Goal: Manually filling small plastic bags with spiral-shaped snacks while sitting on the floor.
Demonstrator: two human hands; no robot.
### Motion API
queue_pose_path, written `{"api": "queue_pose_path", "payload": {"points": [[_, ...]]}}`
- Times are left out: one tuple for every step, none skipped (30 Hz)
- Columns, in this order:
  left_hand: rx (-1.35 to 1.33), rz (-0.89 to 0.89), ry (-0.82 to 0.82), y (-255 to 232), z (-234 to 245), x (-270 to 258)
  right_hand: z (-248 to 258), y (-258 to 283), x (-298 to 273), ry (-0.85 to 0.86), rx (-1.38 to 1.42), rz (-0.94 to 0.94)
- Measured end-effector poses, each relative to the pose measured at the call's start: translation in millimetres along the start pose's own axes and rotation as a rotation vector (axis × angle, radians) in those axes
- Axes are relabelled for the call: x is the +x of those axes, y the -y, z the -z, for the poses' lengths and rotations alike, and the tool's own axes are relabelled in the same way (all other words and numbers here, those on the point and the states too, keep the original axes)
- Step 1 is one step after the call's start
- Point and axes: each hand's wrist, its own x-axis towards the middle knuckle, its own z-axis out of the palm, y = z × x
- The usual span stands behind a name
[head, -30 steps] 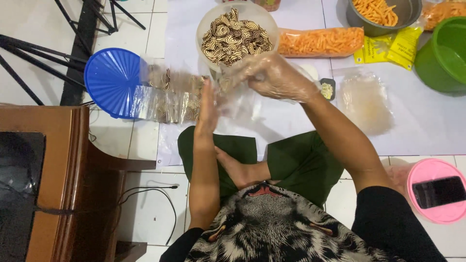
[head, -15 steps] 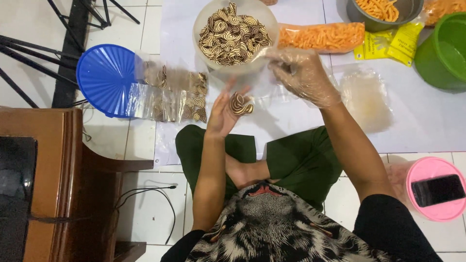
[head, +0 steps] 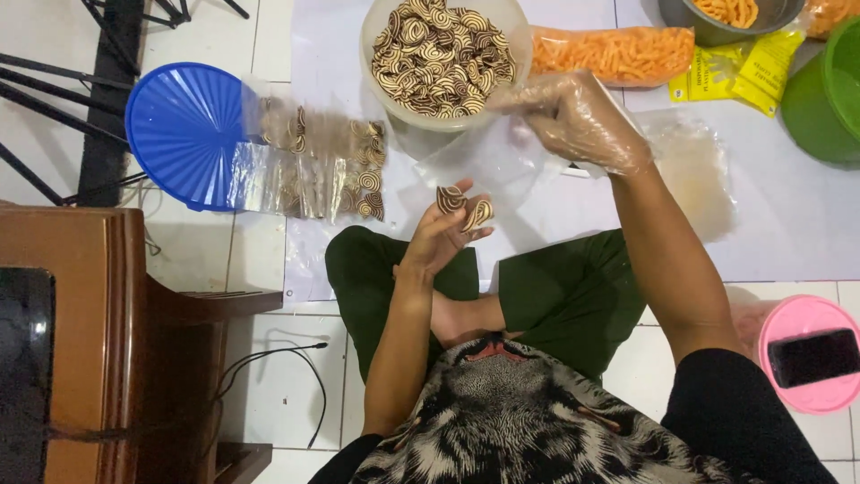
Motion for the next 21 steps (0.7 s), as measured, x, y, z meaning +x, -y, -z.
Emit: {"api": "queue_pose_path", "payload": {"points": [[-0.001, -0.002, -0.001, -2, 3, -1, -1, -1, 2, 0.002, 0.0, 0.001], [-0.004, -0.019, 0.011, -3, 5, -1, -3, -1, 4, 0.046, 0.041, -0.031], [-0.008, -0.032, 0.024, -4, 7, -1, -3, -2, 5, 0.087, 0.082, -0.065], [-0.009, -0.029, 0.023, -4, 14, 0, -6, -8, 5, 0.087, 0.083, -0.068], [0.022, -0.052, -0.035, -4, 22, 1, -9, -13, 6, 0.1, 0.121, -0.103], [0.053, -0.076, -0.093, -3, 30, 2, -12, -19, 7, 0.114, 0.159, -0.138], [0.053, -0.075, -0.092, -7, 25, 2, -14, -19, 10, 0.112, 0.158, -0.138], [0.105, -0.095, -0.119, -10, 20, 1, -16, -20, 14, 0.109, 0.163, -0.114], [0.156, -0.113, -0.145, -13, 15, 1, -18, -21, 17, 0.105, 0.167, -0.093], [0.156, -0.111, -0.143, -16, 17, 1, -18, -28, 20, 0.102, 0.166, -0.094], [0.188, -0.131, -0.109, -19, 18, -1, -19, -34, 23, 0.137, 0.219, -0.077], [0.22, -0.15, -0.075, -22, 20, -1, -19, -41, 26, 0.171, 0.273, -0.061], [0.221, -0.144, -0.075, -26, 23, -4, -18, -50, 33, 0.166, 0.274, -0.065], [0.126, -0.17, -0.051, -30, 27, -7, -16, -60, 39, 0.166, 0.329, -0.116], [0.03, -0.196, -0.025, -34, 31, -9, -15, -69, 45, 0.166, 0.382, -0.166], [0.032, -0.19, -0.024, -38, 39, -12, -11, -80, 52, 0.16, 0.382, -0.168], [-0.035, -0.219, 0.008, -41, 47, -14, -7, -91, 60, 0.051, 0.286, -0.208], [-0.101, -0.248, 0.04, -45, 54, -17, -3, -102, 68, -0.058, 0.189, -0.248], [-0.1, -0.242, 0.039, -48, 58, -19, -4, -110, 79, -0.062, 0.19, -0.252], [-0.124, -0.288, -0.062, -50, 62, -22, -5, -118, 90, -0.089, 0.039, -0.342], [-0.148, -0.338, -0.161, -53, 66, -24, -5, -126, 101, -0.114, -0.115, -0.427]]}}
